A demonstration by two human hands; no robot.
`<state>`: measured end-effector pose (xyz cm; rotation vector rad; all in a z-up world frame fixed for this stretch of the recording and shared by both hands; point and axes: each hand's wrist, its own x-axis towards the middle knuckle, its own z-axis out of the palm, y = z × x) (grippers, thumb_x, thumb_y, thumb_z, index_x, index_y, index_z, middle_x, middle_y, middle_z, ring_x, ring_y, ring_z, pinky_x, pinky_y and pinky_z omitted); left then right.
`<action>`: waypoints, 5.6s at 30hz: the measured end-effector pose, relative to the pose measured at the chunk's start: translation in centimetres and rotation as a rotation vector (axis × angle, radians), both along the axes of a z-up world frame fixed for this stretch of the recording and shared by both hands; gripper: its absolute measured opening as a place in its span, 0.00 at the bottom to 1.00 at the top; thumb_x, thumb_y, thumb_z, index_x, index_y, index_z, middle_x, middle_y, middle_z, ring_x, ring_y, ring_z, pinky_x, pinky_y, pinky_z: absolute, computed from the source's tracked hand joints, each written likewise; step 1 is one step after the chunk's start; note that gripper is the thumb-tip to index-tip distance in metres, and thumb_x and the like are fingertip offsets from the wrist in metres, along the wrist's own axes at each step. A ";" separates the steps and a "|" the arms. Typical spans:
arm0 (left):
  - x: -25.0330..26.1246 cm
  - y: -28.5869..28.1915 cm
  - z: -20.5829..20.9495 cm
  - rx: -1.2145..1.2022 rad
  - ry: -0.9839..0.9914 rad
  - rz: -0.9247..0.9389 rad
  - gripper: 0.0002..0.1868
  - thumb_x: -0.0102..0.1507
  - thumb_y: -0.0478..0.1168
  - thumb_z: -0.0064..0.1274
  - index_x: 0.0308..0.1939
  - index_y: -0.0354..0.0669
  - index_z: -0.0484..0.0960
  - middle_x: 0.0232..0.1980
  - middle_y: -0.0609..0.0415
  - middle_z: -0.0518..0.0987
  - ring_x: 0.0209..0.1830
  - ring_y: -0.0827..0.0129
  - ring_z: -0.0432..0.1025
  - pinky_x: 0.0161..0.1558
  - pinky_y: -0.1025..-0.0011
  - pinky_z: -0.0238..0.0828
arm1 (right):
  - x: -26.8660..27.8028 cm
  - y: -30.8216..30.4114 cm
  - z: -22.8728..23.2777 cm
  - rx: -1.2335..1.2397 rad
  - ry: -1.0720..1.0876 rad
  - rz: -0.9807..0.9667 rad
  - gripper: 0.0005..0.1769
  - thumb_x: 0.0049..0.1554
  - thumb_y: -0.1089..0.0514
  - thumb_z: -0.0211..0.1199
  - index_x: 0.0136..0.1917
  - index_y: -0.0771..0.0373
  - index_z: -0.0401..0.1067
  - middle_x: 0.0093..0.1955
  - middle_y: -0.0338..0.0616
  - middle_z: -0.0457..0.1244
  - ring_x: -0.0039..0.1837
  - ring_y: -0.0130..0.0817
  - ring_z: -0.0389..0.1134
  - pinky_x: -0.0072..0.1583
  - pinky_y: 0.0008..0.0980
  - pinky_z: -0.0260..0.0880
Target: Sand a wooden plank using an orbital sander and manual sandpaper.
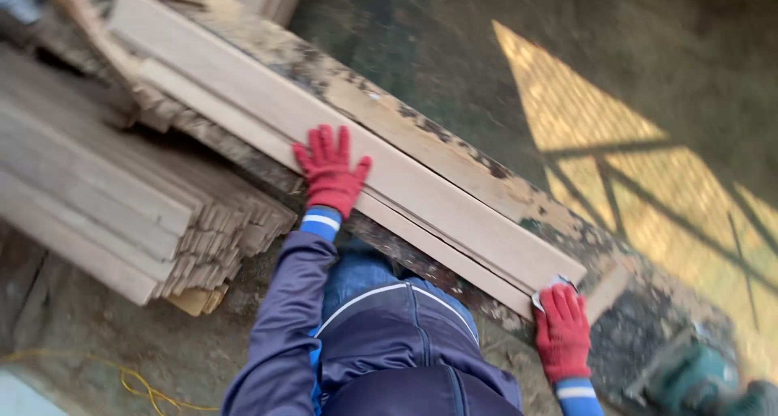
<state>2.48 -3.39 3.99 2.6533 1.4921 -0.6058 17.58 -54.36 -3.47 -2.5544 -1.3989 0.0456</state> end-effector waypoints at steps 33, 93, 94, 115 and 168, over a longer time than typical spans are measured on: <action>-22.0 45.7 -3.9 0.359 -0.630 0.289 0.21 0.61 0.51 0.64 0.57 0.53 0.85 0.76 0.33 0.61 0.80 0.34 0.48 0.74 0.26 0.30 | -20.3 93.9 4.3 0.311 0.026 0.827 0.20 0.60 0.43 0.64 0.58 0.56 0.72 0.58 0.47 0.65 0.65 0.53 0.65 0.69 0.56 0.64; -22.6 45.9 -4.3 0.510 -0.868 0.247 0.29 0.57 0.43 0.65 0.63 0.55 0.77 0.67 0.30 0.70 0.71 0.33 0.63 0.66 0.17 0.35 | -19.6 84.2 6.7 0.167 0.162 0.793 0.20 0.65 0.41 0.52 0.54 0.57 0.73 0.55 0.50 0.64 0.62 0.65 0.65 0.66 0.64 0.66; -22.6 45.8 -4.6 0.508 -0.866 0.242 0.29 0.57 0.43 0.65 0.63 0.55 0.77 0.67 0.30 0.70 0.71 0.33 0.63 0.66 0.17 0.35 | -20.3 87.3 6.4 0.169 0.165 0.788 0.20 0.65 0.41 0.52 0.54 0.57 0.73 0.55 0.50 0.64 0.62 0.65 0.65 0.66 0.64 0.66; -22.6 45.7 -4.3 0.534 -0.868 0.257 0.27 0.61 0.39 0.61 0.64 0.48 0.75 0.66 0.32 0.70 0.71 0.36 0.63 0.67 0.20 0.39 | -22.4 93.3 5.5 0.252 0.105 0.791 0.25 0.66 0.36 0.49 0.58 0.57 0.72 0.58 0.51 0.64 0.65 0.64 0.64 0.65 0.66 0.66; -22.8 45.8 -5.3 0.604 -1.002 0.228 0.25 0.67 0.36 0.50 0.68 0.35 0.70 0.65 0.31 0.73 0.69 0.35 0.66 0.69 0.24 0.37 | -22.9 92.4 6.7 0.267 0.081 0.810 0.27 0.66 0.35 0.48 0.60 0.58 0.71 0.59 0.54 0.64 0.65 0.63 0.64 0.63 0.61 0.68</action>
